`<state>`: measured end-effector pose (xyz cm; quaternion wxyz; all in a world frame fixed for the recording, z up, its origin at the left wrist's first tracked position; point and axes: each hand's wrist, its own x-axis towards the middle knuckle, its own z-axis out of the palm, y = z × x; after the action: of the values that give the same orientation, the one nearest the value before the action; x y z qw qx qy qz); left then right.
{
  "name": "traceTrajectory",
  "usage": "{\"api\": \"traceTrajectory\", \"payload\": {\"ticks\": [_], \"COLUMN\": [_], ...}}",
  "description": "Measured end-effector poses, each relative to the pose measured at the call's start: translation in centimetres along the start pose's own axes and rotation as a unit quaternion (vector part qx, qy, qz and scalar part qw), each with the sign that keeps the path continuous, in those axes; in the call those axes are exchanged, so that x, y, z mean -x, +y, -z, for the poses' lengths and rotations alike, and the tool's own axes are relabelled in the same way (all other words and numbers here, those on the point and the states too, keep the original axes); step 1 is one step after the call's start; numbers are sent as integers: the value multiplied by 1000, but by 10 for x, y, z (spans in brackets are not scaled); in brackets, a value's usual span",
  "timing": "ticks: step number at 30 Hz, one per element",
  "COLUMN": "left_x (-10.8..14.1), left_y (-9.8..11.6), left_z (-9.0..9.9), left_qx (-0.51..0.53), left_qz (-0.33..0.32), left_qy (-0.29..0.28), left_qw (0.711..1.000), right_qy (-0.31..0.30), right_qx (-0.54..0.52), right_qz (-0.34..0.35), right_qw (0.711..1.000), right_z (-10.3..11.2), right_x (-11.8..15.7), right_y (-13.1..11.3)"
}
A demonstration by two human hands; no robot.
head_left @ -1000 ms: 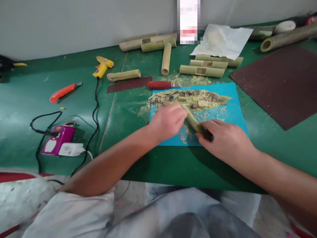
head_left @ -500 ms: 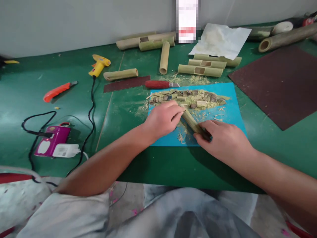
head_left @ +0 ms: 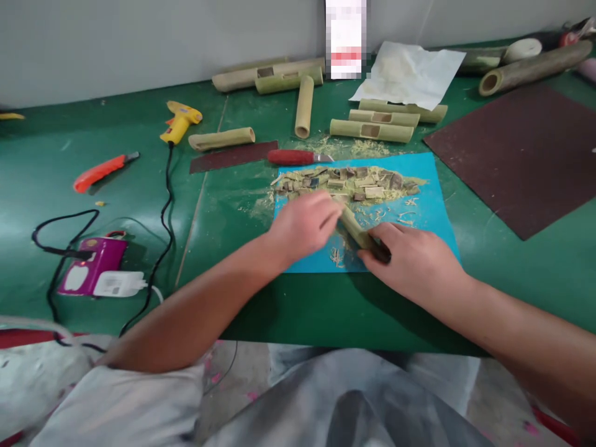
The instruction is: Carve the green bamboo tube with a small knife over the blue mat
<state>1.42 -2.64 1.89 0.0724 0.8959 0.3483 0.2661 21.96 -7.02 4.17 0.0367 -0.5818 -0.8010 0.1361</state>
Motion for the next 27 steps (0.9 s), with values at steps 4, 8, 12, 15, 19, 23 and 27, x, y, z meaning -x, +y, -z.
{"api": "traceTrajectory", "payload": {"ticks": [4,8,12,15,19,23,27], "left_x": [2,1,1,1,1,1,1], "left_y": [2,2,2,-1,-3,-3,-4], "left_z": [-1,-2,-1,-1,-2,-3,-2], "left_qx": [4,5,16,19,22,42,23], "left_qz": [-17,7,-23,-9,5,-17,11], "left_qy": [-42,2,-40,-13,5,-9,21], "left_qw": [999,1000,999,1000,1000,999,999], "right_qy": [7,12,8,1,-3,1,7], "right_qx": [0,-5,-4,-6,3,12,16], "right_qz": [10,-1,4,-1,2,2,5], "right_qw": [1000,1000,1000,1000,1000,1000,1000], "right_z": [-2,-2,-2,-1,0,-1,-2], "right_x": [0,0,0,0,0,0,1], "right_y": [0,1,1,0,-1,0,2]}}
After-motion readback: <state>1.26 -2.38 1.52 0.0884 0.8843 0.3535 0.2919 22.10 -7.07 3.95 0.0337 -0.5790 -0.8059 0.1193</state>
